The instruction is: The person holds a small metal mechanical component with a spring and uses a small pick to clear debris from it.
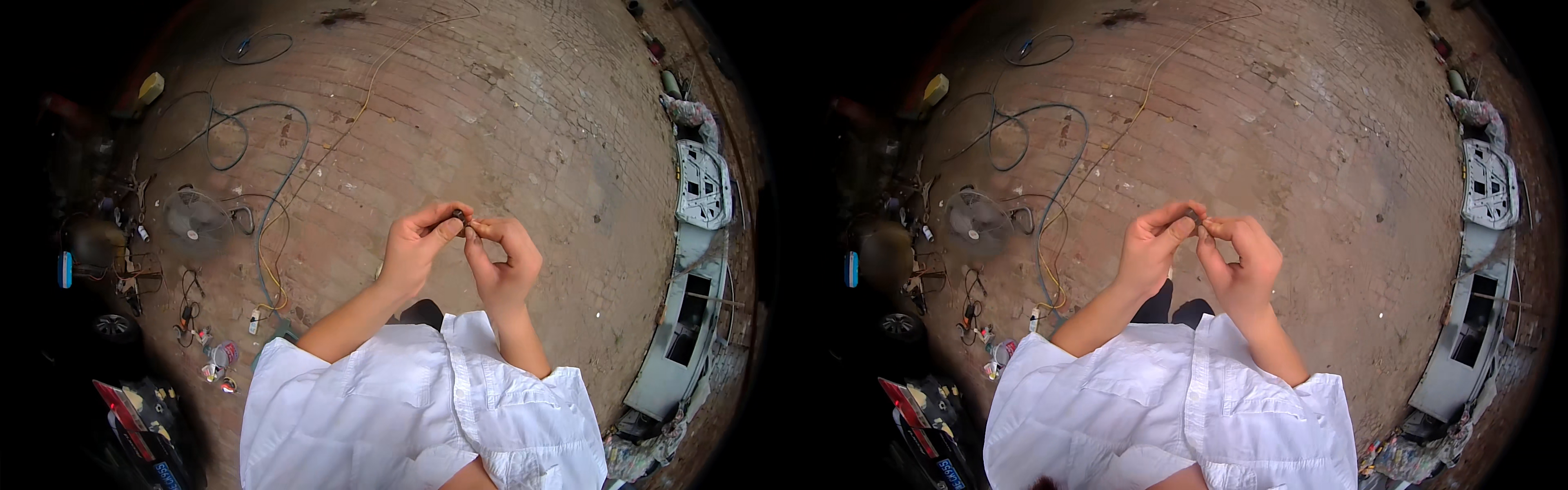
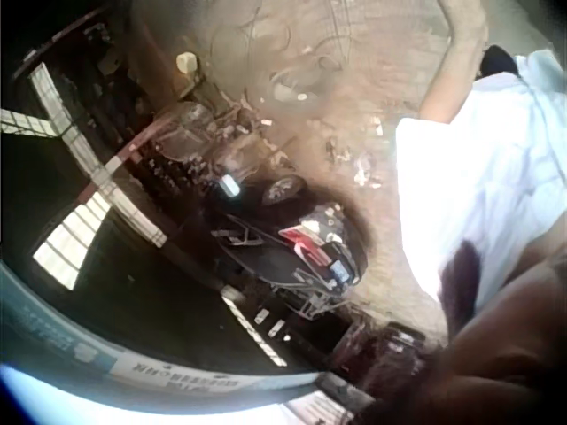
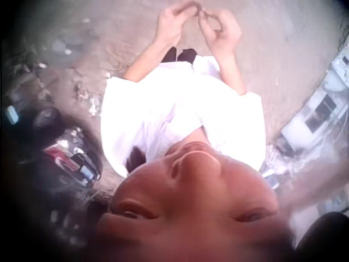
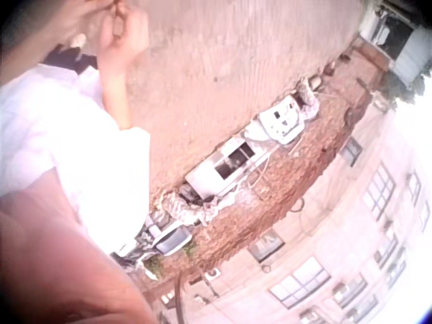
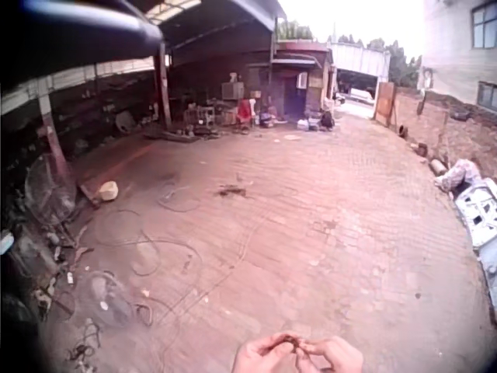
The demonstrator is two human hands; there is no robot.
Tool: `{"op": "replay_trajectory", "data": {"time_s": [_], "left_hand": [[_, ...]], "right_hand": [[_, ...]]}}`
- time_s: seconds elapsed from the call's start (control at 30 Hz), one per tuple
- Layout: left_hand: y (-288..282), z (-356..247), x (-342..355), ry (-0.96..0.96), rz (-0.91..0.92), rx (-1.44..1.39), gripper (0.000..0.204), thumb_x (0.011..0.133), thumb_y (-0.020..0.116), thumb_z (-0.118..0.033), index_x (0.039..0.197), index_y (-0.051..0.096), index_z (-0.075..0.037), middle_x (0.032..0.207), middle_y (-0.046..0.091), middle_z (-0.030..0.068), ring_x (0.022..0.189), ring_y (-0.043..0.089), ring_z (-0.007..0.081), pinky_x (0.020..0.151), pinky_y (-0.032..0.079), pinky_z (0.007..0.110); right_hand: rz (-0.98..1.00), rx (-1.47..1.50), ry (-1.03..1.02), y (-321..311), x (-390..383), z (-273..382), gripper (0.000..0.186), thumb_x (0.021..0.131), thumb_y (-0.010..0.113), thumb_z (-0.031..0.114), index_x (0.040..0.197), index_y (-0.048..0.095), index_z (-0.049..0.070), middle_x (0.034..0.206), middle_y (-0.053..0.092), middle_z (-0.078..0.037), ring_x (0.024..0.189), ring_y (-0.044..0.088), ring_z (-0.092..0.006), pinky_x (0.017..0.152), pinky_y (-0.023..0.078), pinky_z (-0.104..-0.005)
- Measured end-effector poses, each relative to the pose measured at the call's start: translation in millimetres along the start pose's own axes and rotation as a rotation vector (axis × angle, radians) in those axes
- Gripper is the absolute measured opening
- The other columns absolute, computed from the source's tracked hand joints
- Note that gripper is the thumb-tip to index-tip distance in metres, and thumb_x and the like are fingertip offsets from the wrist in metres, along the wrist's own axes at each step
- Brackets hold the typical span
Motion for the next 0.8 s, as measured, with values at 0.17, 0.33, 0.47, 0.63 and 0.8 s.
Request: {"op": "replay_trajectory", "data": {"time_s": [0.17, 0.33, 0.47, 0.63, 0.8], "left_hand": [[-44, -43, 155, 0.031, -0.106, -0.112, 0.02, 0.091, 0.059, -0.005, 0.109, 0.064, 0.001, 0.106, 0.065, 0.0076, 0.098, 0.06, 0.0152, 0.086, 0.049, 0.03], [-77, -64, 349, 0.108, -0.132, -0.045, 0.019, 0.091, 0.06, -0.006, 0.108, 0.064, 0.002, 0.103, 0.065, 0.0066, 0.094, 0.061, 0.0141, 0.085, 0.05, 0.028], [-95, -85, 521, 0.105, -0.158, -0.086, 0.018, 0.091, 0.059, -0.006, 0.107, 0.065, 0.001, 0.102, 0.065, 0.0068, 0.094, 0.061, 0.0143, 0.086, 0.05, 0.03], [-117, -139, 720, 0.116, -0.212, -0.064, 0.019, 0.092, 0.058, -0.006, 0.109, 0.064, 0.001, 0.105, 0.065, 0.0069, 0.096, 0.061, 0.0144, 0.088, 0.051, 0.03], [-198, -176, 906, 0.062, -0.265, -0.424, 0.023, 0.093, 0.055, -0.006, 0.113, 0.058, 0.004, 0.106, 0.063, 0.0087, 0.1, 0.061, 0.0162, 0.092, 0.052, 0.031]], "right_hand": [[0.067, 0.072, -0.021, 76, 143, -71, 0.012, 0.071, 0.071, -0.001, 0.08, 0.063, 0.002, 0.079, 0.067, -0.01, 0.069, 0.066, -0.0219, 0.06, 0.05, -0.0285], [0.067, 0.089, -0.048, 142, 299, -180, 0.011, 0.072, 0.071, 0.0, 0.08, 0.064, 0.003, 0.077, 0.066, -0.01, 0.068, 0.065, -0.0224, 0.059, 0.049, -0.029], [0.093, 0.135, -0.076, 189, 446, -271, 0.011, 0.072, 0.071, 0.0, 0.079, 0.064, 0.002, 0.076, 0.065, -0.01, 0.068, 0.065, -0.0225, 0.059, 0.049, -0.0295], [0.175, 0.176, 0.018, 256, 634, -363, 0.011, 0.073, 0.071, 0.001, 0.081, 0.064, 0.001, 0.076, 0.064, -0.01, 0.068, 0.065, -0.0218, 0.062, 0.05, -0.0286], [0.459, 0.662, 0.522, 390, 790, -487, 0.012, 0.084, 0.068, 0.009, 0.088, 0.064, -0.002, 0.085, 0.066, -0.008, 0.082, 0.066, -0.0159, 0.076, 0.053, -0.027]]}}
Point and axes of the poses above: each hand's wrist, its own x-axis towards the middle knuckle, its own y-axis out of the palm, z = x × y, the point moved 8 cm from there along x, towards the middle knuckle
